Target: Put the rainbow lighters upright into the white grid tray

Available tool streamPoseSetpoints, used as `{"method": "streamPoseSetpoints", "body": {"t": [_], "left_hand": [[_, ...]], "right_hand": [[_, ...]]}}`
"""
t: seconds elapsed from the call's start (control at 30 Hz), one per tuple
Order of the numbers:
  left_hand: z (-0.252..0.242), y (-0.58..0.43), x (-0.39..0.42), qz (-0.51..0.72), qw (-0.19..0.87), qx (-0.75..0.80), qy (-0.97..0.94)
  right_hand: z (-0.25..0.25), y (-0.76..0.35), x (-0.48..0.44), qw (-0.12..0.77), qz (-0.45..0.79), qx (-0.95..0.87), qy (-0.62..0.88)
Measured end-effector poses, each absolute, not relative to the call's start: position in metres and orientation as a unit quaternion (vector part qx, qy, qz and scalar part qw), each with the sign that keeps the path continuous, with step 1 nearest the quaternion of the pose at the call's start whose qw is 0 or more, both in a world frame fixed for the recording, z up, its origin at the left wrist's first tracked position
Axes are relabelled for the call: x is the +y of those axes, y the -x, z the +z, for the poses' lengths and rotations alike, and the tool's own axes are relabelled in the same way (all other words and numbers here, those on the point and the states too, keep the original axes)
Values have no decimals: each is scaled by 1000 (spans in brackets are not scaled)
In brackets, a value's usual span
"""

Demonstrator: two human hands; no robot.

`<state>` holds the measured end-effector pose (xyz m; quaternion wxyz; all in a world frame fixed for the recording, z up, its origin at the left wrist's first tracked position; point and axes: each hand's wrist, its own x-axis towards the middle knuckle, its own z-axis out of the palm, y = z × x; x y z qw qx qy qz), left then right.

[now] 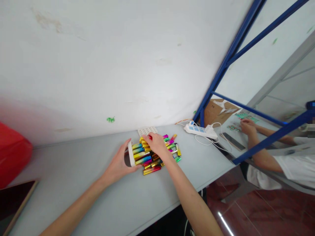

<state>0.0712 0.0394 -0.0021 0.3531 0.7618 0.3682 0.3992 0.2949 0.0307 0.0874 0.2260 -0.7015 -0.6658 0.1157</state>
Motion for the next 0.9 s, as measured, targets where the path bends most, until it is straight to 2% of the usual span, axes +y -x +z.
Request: {"method": "streamPoseSetpoints", "body": {"t": [0.2, 0.33, 0.6, 0.9], "left_hand": [[-3, -72, 38, 416, 338, 361, -763], [-1, -72, 37, 409, 337, 366, -765], [-4, -71, 39, 415, 300, 364, -778], [-4, -70, 39, 408, 322, 366, -772]], "right_hand": [[72, -334, 25, 269, 52, -640, 718], [61, -349, 18, 264, -4, -630, 730], [45, -346, 13, 264, -13, -662, 702], [35, -353, 15, 282, -6, -669, 688]]}}
